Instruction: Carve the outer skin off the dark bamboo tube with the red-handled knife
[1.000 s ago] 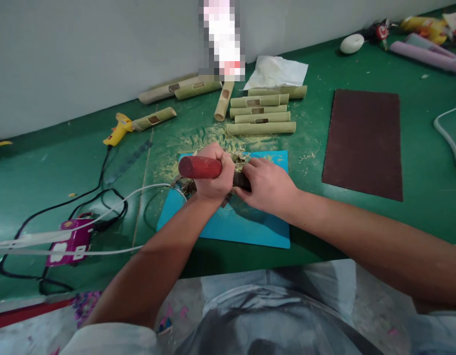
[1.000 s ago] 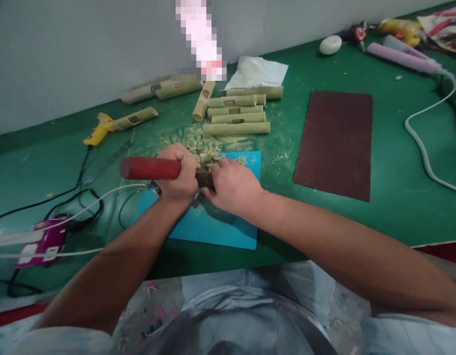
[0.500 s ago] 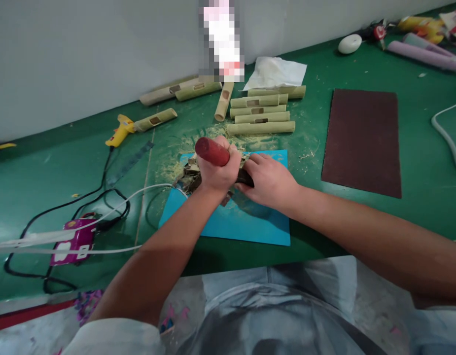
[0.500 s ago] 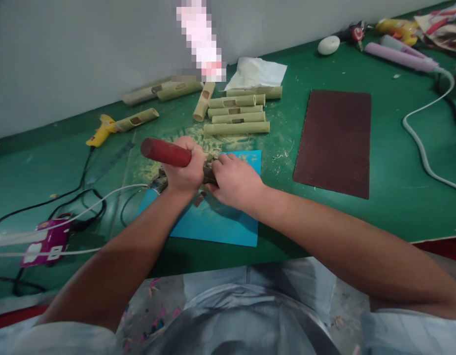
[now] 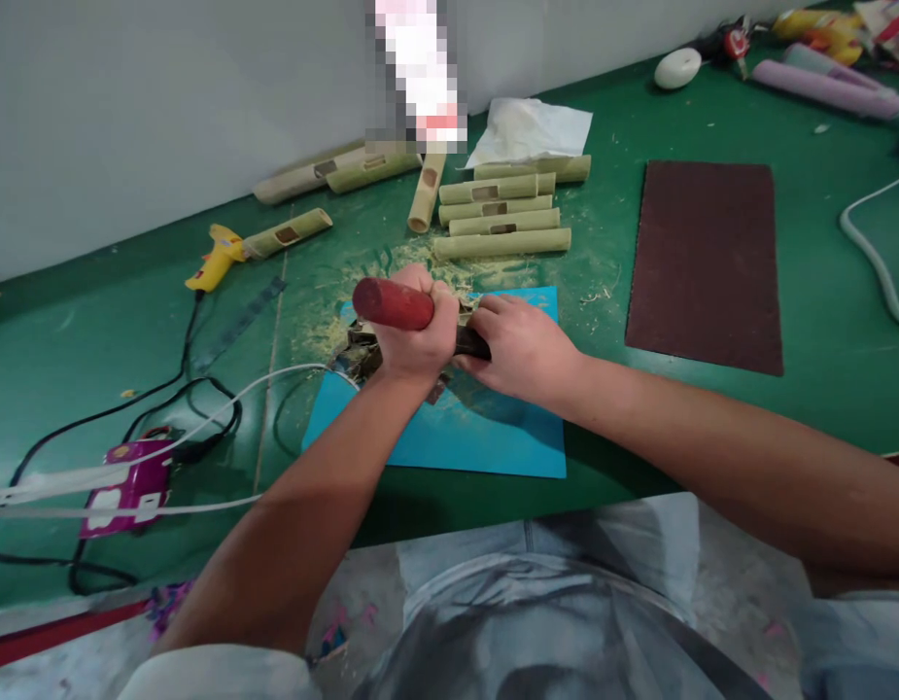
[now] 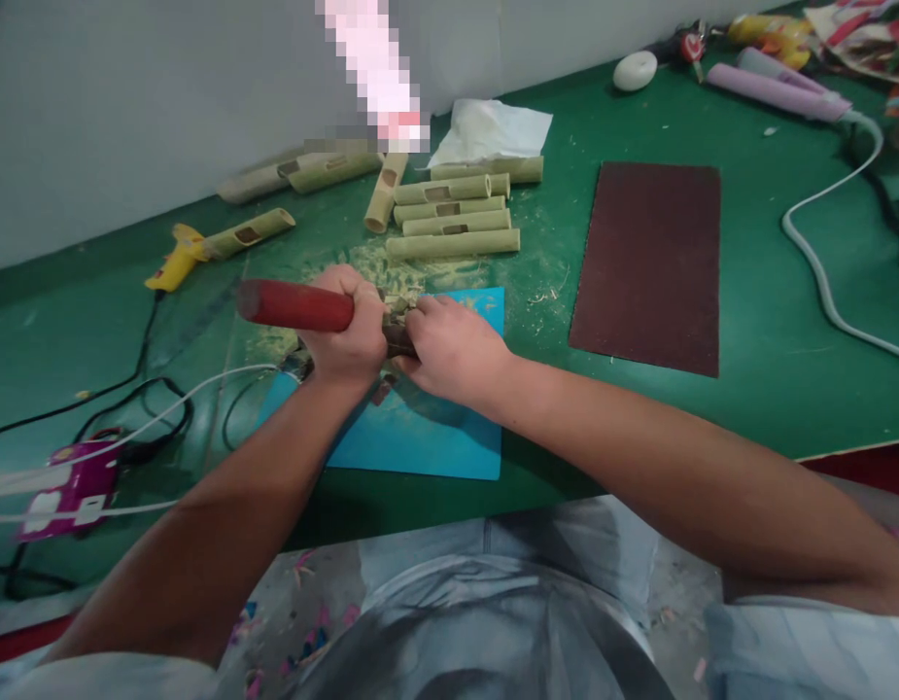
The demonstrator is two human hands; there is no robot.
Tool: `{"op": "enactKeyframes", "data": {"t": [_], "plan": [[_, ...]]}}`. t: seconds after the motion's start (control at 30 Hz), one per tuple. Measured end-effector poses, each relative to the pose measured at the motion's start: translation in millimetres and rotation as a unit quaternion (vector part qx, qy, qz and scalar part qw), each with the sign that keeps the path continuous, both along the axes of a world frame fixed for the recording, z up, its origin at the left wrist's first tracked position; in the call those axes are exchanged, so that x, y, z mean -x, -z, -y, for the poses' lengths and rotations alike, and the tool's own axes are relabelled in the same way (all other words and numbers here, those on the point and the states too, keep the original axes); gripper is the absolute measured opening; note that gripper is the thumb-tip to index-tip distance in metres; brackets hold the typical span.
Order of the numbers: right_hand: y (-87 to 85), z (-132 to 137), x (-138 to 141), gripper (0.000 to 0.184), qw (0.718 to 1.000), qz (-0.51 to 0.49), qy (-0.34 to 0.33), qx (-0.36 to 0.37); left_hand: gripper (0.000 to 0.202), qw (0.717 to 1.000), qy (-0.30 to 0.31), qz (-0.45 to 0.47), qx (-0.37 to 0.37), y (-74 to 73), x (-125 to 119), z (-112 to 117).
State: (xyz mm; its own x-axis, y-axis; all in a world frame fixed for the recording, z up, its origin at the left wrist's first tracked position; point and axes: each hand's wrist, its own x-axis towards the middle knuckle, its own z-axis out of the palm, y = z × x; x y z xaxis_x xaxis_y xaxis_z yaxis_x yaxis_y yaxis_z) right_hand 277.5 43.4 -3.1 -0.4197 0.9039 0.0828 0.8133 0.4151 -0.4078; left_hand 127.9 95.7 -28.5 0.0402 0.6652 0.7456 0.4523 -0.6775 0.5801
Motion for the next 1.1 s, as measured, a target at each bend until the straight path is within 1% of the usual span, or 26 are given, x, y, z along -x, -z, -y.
{"op": "enactKeyframes", "data": {"t": [0.27, 0.33, 0.47, 0.53, 0.6, 0.7, 0.8, 1.0, 1.1], "plan": [[-0.3, -1.2, -0.9, 0.027, 1.000, -0.010, 0.007, 0.020, 0.036, 1.000, -0.014, 0.003, 0.005, 1.5, 1.8, 1.0], [0.7, 0.5, 0.2, 0.029, 1.000, 0.000, 0.004, 0.005, 0.039, 1.000, -0.014, -0.003, 0.004, 1.3, 2.3, 1.9], [0.6, 5.2, 3.0, 0.031, 0.998, 0.044, -0.014, -0.048, 0.044, 1.000, 0.001, -0.013, -0.008, 0.6, 2.9, 2.6], [-0.5, 6.5, 3.8, 0.031, 0.996, 0.063, -0.018, -0.053, 0.043, 1.000, 0.001, -0.021, -0.002, 0.2, 2.4, 1.8], [-1.4, 6.6, 3.9, 0.030, 0.997, 0.067, -0.008, -0.040, 0.040, 1.000, 0.000, -0.028, 0.013, -0.4, 1.2, 0.2], [-1.5, 5.2, 3.3, 0.030, 0.999, 0.047, 0.014, -0.011, 0.039, 0.999, 0.006, -0.034, 0.033, -1.2, -1.8, -3.3], [0.2, 2.9, 2.3, 0.031, 1.000, 0.017, 0.020, -0.001, 0.041, 0.998, 0.016, -0.028, 0.045, -1.7, -5.0, -6.7], [2.7, -3.4, 0.2, 0.028, 1.000, -0.021, 0.020, 0.006, 0.045, 0.999, 0.025, -0.019, 0.040, -0.9, -5.4, -9.5], [1.8, -5.2, -0.1, 0.026, 0.999, -0.027, 0.022, 0.009, 0.042, 0.999, 0.023, -0.031, 0.025, 0.4, -2.3, -10.1]]}}
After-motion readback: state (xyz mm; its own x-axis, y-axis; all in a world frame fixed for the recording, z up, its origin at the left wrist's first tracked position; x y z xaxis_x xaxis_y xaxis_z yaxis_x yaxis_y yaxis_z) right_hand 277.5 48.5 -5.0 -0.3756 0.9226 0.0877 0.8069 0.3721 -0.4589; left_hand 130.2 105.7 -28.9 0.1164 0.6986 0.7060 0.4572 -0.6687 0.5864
